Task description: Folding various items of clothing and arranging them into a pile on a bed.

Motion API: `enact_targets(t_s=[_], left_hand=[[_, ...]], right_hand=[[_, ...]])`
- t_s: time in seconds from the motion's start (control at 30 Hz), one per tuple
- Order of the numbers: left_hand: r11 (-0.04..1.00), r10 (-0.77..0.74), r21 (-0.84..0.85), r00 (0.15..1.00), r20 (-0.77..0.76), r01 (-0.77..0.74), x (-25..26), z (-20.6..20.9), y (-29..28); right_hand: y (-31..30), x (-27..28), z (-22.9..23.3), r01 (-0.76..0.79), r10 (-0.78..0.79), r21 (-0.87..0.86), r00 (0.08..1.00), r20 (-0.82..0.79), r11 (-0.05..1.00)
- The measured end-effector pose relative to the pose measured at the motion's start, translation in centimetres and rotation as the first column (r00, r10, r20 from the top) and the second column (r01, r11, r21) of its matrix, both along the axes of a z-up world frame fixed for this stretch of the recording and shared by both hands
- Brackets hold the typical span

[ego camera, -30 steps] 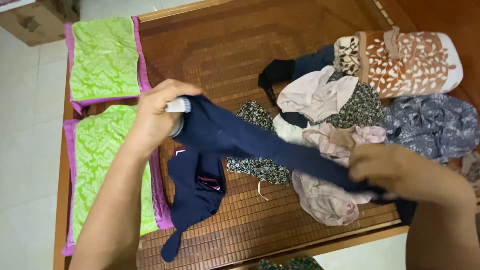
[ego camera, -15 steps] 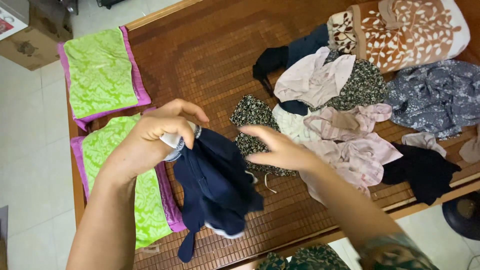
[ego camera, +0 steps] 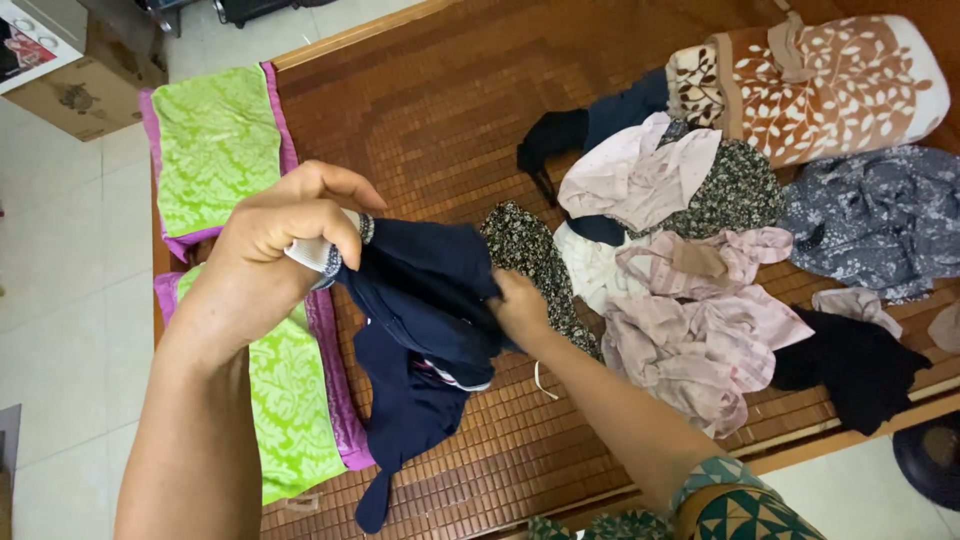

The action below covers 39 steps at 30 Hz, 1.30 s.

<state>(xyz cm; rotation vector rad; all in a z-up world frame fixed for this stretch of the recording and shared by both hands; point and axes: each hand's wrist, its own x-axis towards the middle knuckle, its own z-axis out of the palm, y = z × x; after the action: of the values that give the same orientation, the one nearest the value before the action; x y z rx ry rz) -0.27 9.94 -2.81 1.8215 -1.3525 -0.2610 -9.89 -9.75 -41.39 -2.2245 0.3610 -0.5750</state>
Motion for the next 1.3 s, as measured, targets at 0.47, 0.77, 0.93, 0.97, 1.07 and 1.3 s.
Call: enact_targets(t_s=[0.47, 0.77, 0.93, 0.97, 1.07, 1.3], left_hand=[[0.815, 0.576, -0.123, 0.77, 0.276, -0.566, 8.6, -7.4, 0.0], [0.774, 0.631, -0.286, 0.723, 0.28, -0.565, 8.1, -4.4, -5.1], [0.796, 0.601, -0.274, 0.761, 0.245, -0.54, 7.2, -1.5, -6.7], [0.812, 0.569, -0.292, 0.797, 0.202, -0.505, 7.2, -1.1, -6.8], [0.86, 0.452, -0.316, 0.886, 0.105, -0.401, 7.5, -0.1, -5.8], [0.896, 0.346, -0.314, 0.937, 0.046, -0.316, 6.4, 2.6, -4.3]], right_hand=[[-17.9, -9.4, 18.4, 0.07, -0.079, 0.076, 0.989, 0.126, 0.995], [-5.4, -11.4, 10.7, -0.446, 0.344, -0.36, 0.885, -0.313, 0.819], [-2.4, -9.2, 9.7, -0.261, 0.233, -0.37, 0.965, -0.12, 0.892], [-2.2, -8.9, 10.1, -0.191, 0.157, -0.35, 0.98, -0.125, 0.917], [-3.5, -7.5, 11.4, -0.109, 0.059, -0.351, 0.987, -0.151, 0.93], [-5.2, -6.5, 11.9, -0.088, 0.033, -0.409, 0.99, -0.14, 0.908]])
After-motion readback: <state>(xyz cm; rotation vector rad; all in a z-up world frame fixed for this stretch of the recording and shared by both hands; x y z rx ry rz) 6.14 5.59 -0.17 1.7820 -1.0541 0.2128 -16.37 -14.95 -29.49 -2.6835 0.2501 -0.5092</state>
